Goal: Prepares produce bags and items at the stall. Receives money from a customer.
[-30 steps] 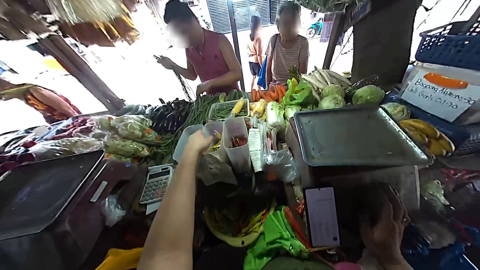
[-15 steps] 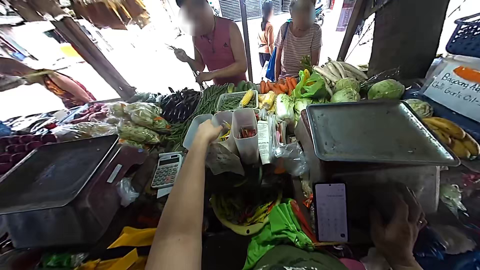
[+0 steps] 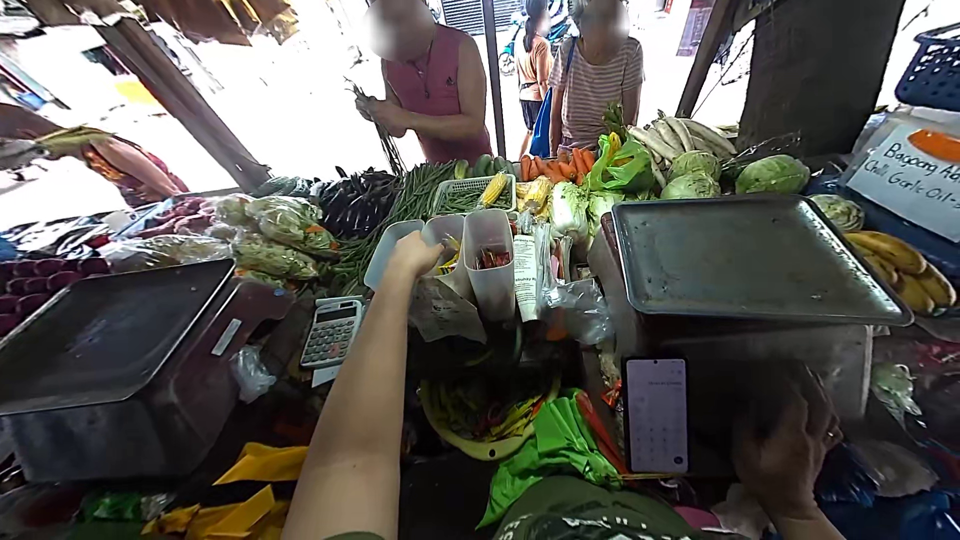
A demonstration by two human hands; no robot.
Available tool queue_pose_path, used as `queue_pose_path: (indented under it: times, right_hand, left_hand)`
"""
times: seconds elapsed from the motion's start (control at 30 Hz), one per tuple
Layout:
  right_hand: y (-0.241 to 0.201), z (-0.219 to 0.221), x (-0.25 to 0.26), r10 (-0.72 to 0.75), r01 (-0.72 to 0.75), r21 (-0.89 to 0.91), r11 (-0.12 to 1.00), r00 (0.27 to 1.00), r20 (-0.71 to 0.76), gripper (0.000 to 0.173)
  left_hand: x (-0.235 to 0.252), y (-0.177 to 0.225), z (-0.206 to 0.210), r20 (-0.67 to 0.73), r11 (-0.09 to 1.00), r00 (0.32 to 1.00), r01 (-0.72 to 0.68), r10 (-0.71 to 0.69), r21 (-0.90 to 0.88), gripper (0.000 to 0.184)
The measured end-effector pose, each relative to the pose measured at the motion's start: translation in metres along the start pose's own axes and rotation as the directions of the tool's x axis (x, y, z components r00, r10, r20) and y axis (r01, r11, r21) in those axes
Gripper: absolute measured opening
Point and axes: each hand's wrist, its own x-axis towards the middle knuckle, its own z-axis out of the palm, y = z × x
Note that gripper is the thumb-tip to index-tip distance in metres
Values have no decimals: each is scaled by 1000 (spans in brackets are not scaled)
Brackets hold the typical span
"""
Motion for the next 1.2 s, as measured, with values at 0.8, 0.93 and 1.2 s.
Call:
queue_pose_path:
  times: [0.8,0.93,1.2]
  right_hand:
    - [1,-1,1,-19,19,-1,1000,1000,3,62]
    - [2,0,0,-13,13,-2,1000,1000,2,62]
    - [0,0,1,2,-2,3,1000,1000,3,62]
  left_hand:
    - [0,-2,1,-18,1000,1000,-8,8,-25,54]
    - [0,-2,1,-13,1000,1000,-8,7,-26,55]
    - [1,-2,0,-9,1000,1000,3,-3,-17,56]
